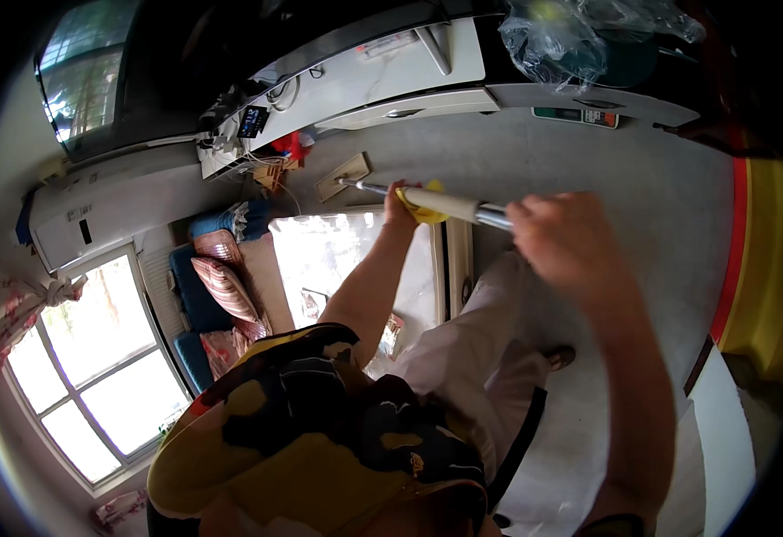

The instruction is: The person mops the floor using a flat mop, pushing and pulling it across the floor surface around furniture including a bed, under a table, and near a fan.

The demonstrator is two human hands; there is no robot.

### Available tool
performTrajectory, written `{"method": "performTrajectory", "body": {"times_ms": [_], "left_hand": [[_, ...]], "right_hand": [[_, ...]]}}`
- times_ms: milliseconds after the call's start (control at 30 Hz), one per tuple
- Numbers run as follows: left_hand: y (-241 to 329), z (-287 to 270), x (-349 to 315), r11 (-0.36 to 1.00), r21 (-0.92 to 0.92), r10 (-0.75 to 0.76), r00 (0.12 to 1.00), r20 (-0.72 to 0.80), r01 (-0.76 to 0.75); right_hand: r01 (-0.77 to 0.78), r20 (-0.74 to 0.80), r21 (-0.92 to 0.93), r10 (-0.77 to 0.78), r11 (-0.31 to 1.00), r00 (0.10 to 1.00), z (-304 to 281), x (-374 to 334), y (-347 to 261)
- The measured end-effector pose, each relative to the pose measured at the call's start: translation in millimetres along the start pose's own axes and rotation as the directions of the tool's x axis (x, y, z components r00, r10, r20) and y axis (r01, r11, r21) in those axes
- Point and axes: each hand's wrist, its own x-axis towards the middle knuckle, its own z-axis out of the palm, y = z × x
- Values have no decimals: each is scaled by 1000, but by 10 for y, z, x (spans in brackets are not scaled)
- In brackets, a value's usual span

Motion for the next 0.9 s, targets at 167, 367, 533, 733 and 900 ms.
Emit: {"method": "performTrajectory", "body": {"times_ms": [167, 367, 533, 733, 900], "left_hand": [[609, -653, 532, 979, -98, -179, 984, -15, 177], [591, -513, 537, 967, 220, -102, 986, -135, 130], [512, -427, 633, 910, 391, -14, 951, -310, 141], [440, -528, 537, 841, 524, 33, 954, -297, 134], [241, -991, 916, 602, 794, 115, 975, -189, 83]], "right_hand": [[-138, -82, 113, 147, 984, 986, 561, 275, -427], [-353, -29, 238, 370, 905, 929, 627, 228, -521], [-433, -75, 440, 513, 787, 855, 698, 7, -568], [-551, 116, 726, 717, 410, 687, 1003, -302, -781], [-589, 537, 787, 673, -183, 509, 1096, -550, -949]]}}
